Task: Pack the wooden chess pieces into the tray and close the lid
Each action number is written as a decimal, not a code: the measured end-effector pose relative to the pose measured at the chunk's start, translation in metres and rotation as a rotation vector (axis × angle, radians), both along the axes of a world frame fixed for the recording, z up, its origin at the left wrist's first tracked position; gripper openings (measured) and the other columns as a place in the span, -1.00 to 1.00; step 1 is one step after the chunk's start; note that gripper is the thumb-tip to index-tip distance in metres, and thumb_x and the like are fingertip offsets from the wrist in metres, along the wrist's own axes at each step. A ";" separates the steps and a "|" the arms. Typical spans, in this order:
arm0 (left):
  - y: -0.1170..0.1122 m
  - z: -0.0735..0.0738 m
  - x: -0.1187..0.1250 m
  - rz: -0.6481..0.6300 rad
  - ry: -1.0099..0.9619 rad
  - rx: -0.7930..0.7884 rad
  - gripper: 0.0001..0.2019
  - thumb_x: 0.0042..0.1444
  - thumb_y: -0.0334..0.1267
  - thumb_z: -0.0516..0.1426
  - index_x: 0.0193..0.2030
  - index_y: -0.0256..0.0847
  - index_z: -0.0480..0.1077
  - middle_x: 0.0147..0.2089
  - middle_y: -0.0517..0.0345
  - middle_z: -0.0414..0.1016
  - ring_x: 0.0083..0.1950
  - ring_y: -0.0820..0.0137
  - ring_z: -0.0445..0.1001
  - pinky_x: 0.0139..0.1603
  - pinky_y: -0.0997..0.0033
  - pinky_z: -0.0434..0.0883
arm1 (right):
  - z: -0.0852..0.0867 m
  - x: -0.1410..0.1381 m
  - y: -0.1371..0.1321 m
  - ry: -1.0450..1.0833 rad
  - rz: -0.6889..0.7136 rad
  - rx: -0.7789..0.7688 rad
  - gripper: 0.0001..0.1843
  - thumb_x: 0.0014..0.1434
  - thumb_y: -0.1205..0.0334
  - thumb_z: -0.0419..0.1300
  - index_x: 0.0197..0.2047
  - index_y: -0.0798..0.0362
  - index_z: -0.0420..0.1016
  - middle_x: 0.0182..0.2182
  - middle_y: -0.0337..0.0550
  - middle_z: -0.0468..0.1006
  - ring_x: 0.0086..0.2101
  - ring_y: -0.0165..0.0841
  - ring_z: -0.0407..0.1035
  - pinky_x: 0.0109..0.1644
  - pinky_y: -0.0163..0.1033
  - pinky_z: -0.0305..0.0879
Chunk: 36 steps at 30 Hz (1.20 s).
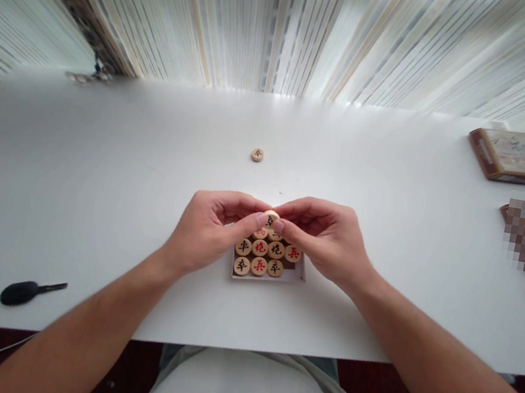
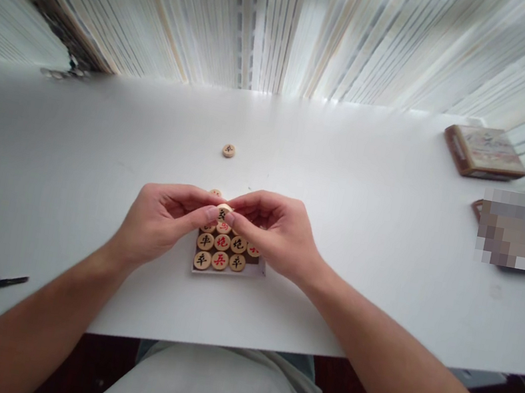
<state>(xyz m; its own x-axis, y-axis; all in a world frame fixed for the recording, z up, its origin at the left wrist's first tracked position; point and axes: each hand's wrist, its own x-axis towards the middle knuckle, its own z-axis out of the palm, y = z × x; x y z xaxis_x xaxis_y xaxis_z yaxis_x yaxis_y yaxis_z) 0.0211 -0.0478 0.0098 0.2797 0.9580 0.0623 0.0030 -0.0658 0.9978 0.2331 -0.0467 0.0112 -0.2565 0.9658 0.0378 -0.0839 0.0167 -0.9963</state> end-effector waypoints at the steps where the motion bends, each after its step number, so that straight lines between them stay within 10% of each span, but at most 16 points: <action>1: -0.001 0.000 0.000 0.004 -0.003 0.010 -0.82 0.24 -0.16 0.43 -0.07 -0.14 0.75 -0.08 0.04 0.80 -0.09 0.26 0.76 -0.02 0.31 0.72 | 0.000 0.000 0.000 0.004 -0.001 0.002 -0.61 -0.01 -0.03 0.67 -0.22 0.02 0.79 -0.33 -0.12 0.79 -0.31 -0.24 0.68 -0.18 -0.15 0.69; 9: -0.006 0.004 0.004 0.054 0.147 0.228 -0.89 0.30 -0.22 0.39 -0.08 -0.09 0.76 -0.15 0.07 0.79 -0.14 0.30 0.72 -0.11 0.34 0.68 | 0.004 -0.001 -0.002 0.016 -0.014 -0.068 -0.63 -0.03 -0.02 0.69 -0.30 0.04 0.77 -0.49 -0.18 0.71 -0.48 -0.32 0.61 -0.38 -0.26 0.63; 28: -0.003 -0.002 0.004 -0.043 -0.126 0.076 -0.69 0.10 -0.37 0.52 -0.01 -0.02 0.76 -0.05 0.11 0.80 -0.10 0.35 0.76 -0.03 0.46 0.73 | 0.006 0.001 -0.003 0.316 0.115 -0.448 -0.62 -0.08 0.27 0.71 -0.17 0.07 0.82 -0.32 -0.13 0.79 -0.31 -0.37 0.70 -0.09 -0.35 0.70; 36: -0.004 -0.003 0.000 -0.023 0.044 0.304 -0.70 0.18 -0.37 0.47 0.03 0.01 0.75 -0.11 0.12 0.80 -0.17 0.41 0.72 -0.12 0.49 0.66 | 0.007 0.003 -0.003 0.249 0.180 -0.490 -0.60 -0.12 0.22 0.72 -0.25 0.14 0.73 -0.48 -0.12 0.73 -0.49 -0.33 0.66 -0.41 -0.38 0.64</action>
